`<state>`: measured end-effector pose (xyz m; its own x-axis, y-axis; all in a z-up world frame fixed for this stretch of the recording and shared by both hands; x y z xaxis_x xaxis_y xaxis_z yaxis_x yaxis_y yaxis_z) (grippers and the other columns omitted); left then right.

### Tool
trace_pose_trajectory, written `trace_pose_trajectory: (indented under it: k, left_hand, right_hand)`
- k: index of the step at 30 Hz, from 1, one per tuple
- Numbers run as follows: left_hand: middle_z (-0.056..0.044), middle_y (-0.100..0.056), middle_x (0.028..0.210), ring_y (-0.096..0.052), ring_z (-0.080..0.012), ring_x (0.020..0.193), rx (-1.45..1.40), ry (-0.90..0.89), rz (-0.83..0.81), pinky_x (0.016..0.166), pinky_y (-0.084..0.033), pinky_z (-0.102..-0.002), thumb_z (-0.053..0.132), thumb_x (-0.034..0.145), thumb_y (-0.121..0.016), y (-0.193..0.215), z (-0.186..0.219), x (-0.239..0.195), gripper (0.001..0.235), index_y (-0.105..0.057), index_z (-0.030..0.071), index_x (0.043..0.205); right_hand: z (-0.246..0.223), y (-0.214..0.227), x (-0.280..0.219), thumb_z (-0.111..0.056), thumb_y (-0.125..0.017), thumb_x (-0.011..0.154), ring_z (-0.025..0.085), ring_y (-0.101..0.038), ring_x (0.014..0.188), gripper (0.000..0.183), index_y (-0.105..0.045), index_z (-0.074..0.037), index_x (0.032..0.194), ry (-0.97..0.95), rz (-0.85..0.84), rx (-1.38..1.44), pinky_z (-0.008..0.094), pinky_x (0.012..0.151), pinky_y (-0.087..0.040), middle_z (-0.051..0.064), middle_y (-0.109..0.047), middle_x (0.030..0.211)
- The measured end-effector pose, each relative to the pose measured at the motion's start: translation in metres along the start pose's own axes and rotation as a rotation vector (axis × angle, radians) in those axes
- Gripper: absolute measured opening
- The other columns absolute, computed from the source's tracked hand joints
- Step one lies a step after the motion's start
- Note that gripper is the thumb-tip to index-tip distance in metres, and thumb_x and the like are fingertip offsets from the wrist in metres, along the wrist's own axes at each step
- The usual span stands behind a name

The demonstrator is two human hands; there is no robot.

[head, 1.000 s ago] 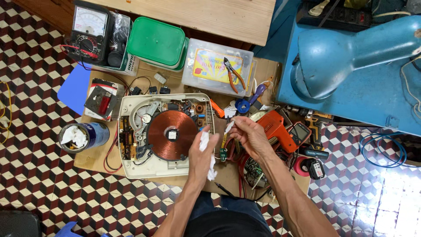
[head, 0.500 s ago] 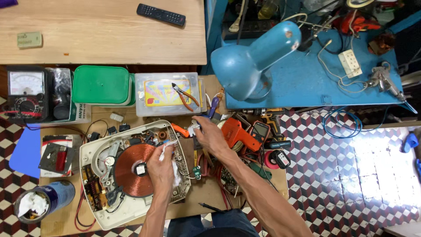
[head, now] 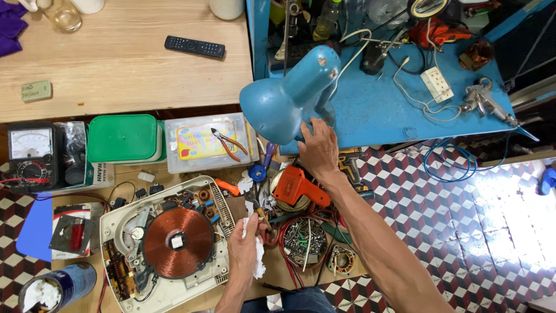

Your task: The person cleans a small white plastic component with a tissue, then uses a screwdriver to remove screws from a disassembled electronic device on a cluttered workbench. They place the screws into a container and use a multimeter to test connections on the device.

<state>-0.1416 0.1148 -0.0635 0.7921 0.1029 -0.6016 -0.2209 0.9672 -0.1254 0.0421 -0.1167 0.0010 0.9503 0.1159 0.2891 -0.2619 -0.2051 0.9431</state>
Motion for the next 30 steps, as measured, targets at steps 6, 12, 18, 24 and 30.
trace_pose_trajectory:
  k: [6, 12, 18, 24, 30]
  left_hand:
    - [-0.005, -0.067, 0.069, -0.053, -0.0105, 0.049, -0.007, -0.008, -0.086, 0.042, -0.040, -0.027, 0.037, 0.098, -0.061, -0.016, -0.002, 0.018, 0.037, -0.068, 0.001, 0.092]
    - [-0.010, -0.064, 0.074, -0.057, -0.0168, 0.054, -0.170, 0.104, -0.098, 0.047, -0.046, -0.031, 0.036, 0.102, -0.056, -0.050, 0.012, 0.024, 0.036, -0.066, 0.002, 0.097]
    - [-0.013, -0.072, 0.110, -0.070, -0.0239, 0.099, -0.783, 0.284, -0.139, 0.088, -0.058, -0.040, 0.019, 0.100, -0.059, -0.081, -0.007, 0.067, 0.034, -0.060, 0.003, 0.129]
    - [-0.014, -0.067, 0.116, -0.065, -0.0241, 0.106, -0.874, 0.158, -0.253, 0.099, -0.053, -0.040, 0.018, 0.103, -0.056, -0.097, -0.022, 0.047, 0.034, -0.059, -0.001, 0.130]
    - [-0.017, -0.069, 0.115, -0.063, -0.0286, 0.106, 0.153, -0.123, -0.212, 0.094, -0.050, -0.038, 0.023, 0.105, -0.041, -0.099, -0.014, -0.011, 0.036, -0.062, 0.001, 0.123]
  right_hand:
    - [-0.002, -0.005, 0.003, -0.025, -0.073, 0.087, 0.037, -0.047, 0.131, 0.062, -0.053, -0.009, 0.143, 0.026, -0.041, -0.122, 0.057, 0.104, -0.039, 0.019, -0.051, 0.137]
    - [-0.012, 0.036, -0.010, -0.027, -0.068, 0.095, 0.035, -0.051, 0.133, 0.058, -0.052, -0.007, 0.146, -0.141, -0.079, 0.343, 0.049, 0.109, -0.044, 0.017, -0.053, 0.143]
    - [-0.073, 0.084, -0.121, -0.024, -0.068, 0.095, 0.037, -0.054, 0.132, 0.051, -0.058, -0.004, 0.140, -0.055, -0.296, 0.833, 0.044, 0.107, -0.044, 0.022, -0.052, 0.147]
    - [-0.065, 0.061, -0.134, -0.013, -0.065, 0.096, 0.028, -0.065, 0.115, 0.030, -0.069, -0.006, 0.125, -0.247, -0.131, 0.801, 0.037, 0.099, -0.052, 0.013, -0.063, 0.127]
    - [-0.030, 0.005, -0.162, -0.011, -0.066, 0.098, 0.023, -0.065, 0.101, 0.022, -0.068, 0.003, 0.115, -0.873, -0.165, 1.397, 0.037, 0.092, -0.053, 0.012, -0.068, 0.109]
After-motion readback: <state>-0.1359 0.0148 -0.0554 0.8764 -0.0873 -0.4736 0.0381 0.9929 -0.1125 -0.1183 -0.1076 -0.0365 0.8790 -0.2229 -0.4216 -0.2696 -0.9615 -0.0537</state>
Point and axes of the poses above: each hand's wrist, its own x-axis towards the middle knuckle, its own y-axis out of the back of the hand, z = x × y, the point moved 4 cm from there along x, towards the middle knuckle
